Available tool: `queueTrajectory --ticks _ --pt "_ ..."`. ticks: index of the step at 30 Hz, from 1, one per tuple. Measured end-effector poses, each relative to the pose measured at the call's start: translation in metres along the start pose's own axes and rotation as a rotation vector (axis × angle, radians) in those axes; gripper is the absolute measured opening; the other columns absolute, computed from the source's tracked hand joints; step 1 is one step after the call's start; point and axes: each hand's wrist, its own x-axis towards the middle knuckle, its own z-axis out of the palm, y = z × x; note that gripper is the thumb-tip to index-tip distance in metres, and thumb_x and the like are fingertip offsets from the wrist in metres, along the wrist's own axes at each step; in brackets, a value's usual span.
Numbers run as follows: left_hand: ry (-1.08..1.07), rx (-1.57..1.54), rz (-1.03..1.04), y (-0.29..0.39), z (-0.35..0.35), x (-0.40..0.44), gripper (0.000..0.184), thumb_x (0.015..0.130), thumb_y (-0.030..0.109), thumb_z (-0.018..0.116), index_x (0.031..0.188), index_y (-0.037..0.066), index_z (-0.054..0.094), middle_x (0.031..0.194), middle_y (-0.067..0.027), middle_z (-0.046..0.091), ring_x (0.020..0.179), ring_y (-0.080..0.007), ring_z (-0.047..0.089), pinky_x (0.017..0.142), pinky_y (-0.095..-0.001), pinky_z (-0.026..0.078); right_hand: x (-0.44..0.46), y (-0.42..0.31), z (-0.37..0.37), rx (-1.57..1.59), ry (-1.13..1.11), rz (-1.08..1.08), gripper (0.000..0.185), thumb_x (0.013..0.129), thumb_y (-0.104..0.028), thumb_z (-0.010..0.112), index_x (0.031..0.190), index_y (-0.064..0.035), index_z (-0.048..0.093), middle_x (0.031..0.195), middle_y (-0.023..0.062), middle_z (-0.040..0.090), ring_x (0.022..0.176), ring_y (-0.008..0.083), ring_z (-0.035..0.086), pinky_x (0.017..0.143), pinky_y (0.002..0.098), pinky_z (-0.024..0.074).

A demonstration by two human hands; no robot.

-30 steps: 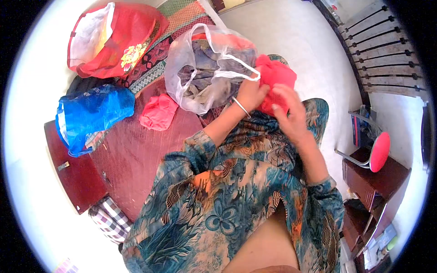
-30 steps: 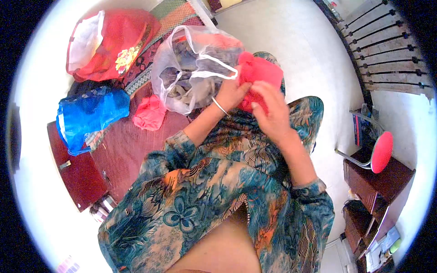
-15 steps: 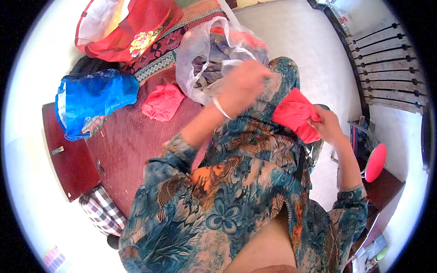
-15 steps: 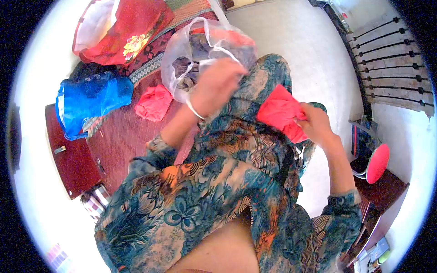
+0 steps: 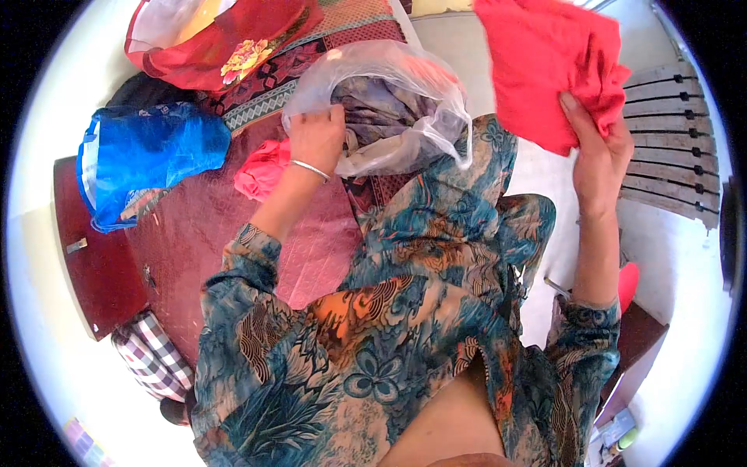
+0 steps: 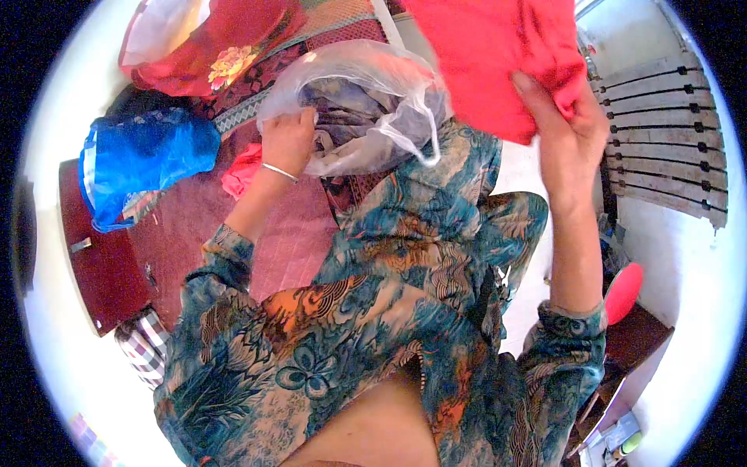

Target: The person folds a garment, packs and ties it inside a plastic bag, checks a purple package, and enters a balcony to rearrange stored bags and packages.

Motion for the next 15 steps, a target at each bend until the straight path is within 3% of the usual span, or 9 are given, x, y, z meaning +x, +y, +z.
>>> queueTrajectory --ticks 2,4,7,9,11,13,15 --pt "-0.004 -0.070 0.029 -0.003 -0.006 0.001 0.025 0.072 0.010 0.058 0.097 0.007 0.056 0.085 -0.0117 0.062 0.081 -0.0279 0.061 0.072 -0.0392 0.043 0.001 -0.015 0.034 0.102 -0.027 -0.089 0.024 0.078 0.000 0.067 0.102 0.0015 0.064 0.096 0.0017 0.065 0.092 0.0081 0.056 0.083 0.0235 0.0439" --pt "0.170 -0.480 -0.079 -0.002 -0.028 -0.001 0.027 0.075 0.004 0.056 0.102 0.006 0.056 0.088 -0.0119 0.063 0.081 -0.0251 0.061 0.068 -0.0379 0.044 -0.001 -0.029 0.065 0.016 -0.146 -0.253 0.028 0.080 0.004 0.063 0.108 0.0008 0.062 0.100 0.0033 0.065 0.091 0.0105 0.060 0.082 0.0262 0.0468" --pt "0.601 -1.024 -0.197 -0.025 -0.001 0.002 0.031 0.080 -0.004 0.050 0.110 0.003 0.053 0.091 -0.0128 0.064 0.070 -0.0186 0.060 0.058 -0.0322 0.044 0.000 -0.026 0.116 -0.154 -0.370 -0.779 0.050 0.064 0.005 0.062 0.113 -0.0033 0.054 0.103 0.0145 0.060 0.093 0.0314 0.059 0.079 0.0355 0.0482" --pt "0.754 -1.362 -0.325 -0.032 -0.012 -0.002 0.031 0.083 -0.007 0.046 0.112 0.001 0.052 0.093 -0.0141 0.064 0.061 -0.0136 0.055 0.051 -0.0270 0.042 -0.014 0.007 0.145 -0.279 -0.599 -0.669 0.038 0.069 -0.002 0.062 0.107 -0.0045 0.055 0.090 0.0171 0.061 0.084 0.0382 0.058 0.073 0.0426 0.0481" --pt "0.693 -1.708 -0.507 -0.019 -0.090 -0.007 0.030 0.085 -0.007 0.042 0.113 0.000 0.050 0.093 -0.0159 0.064 0.053 -0.0087 0.049 0.045 -0.0216 0.039 -0.027 0.030 0.149 -0.676 -0.915 -0.208 0.031 0.074 -0.005 0.057 0.105 -0.0031 0.054 0.095 0.0212 0.061 0.085 0.0394 0.060 0.074 0.0454 0.0478" --pt "0.710 -1.764 -0.431 -0.013 -0.105 -0.012 0.028 0.086 -0.006 0.045 0.113 0.000 0.051 0.093 -0.0174 0.063 0.051 -0.0062 0.043 0.044 -0.0175 0.034 -0.025 0.058 0.140 -0.850 -1.102 -0.037 0.029 0.075 -0.006 0.053 0.103 -0.0015 0.054 0.099 0.0238 0.060 0.085 0.0411 0.060 0.074 0.0487 0.0468" --pt "0.690 -1.804 -0.380 -0.010 -0.116 -0.016 0.027 0.087 -0.005 0.045 0.112 0.001 0.052 0.093 -0.0178 0.064 0.050 -0.0047 0.039 0.043 -0.0165 0.032 -0.014 0.071 0.128 -0.884 -1.057 0.051 0.035 0.074 -0.006 0.054 0.108 -0.0011 0.053 0.101 0.0235 0.060 0.091 0.0399 0.060 0.078 0.0464 0.0465"
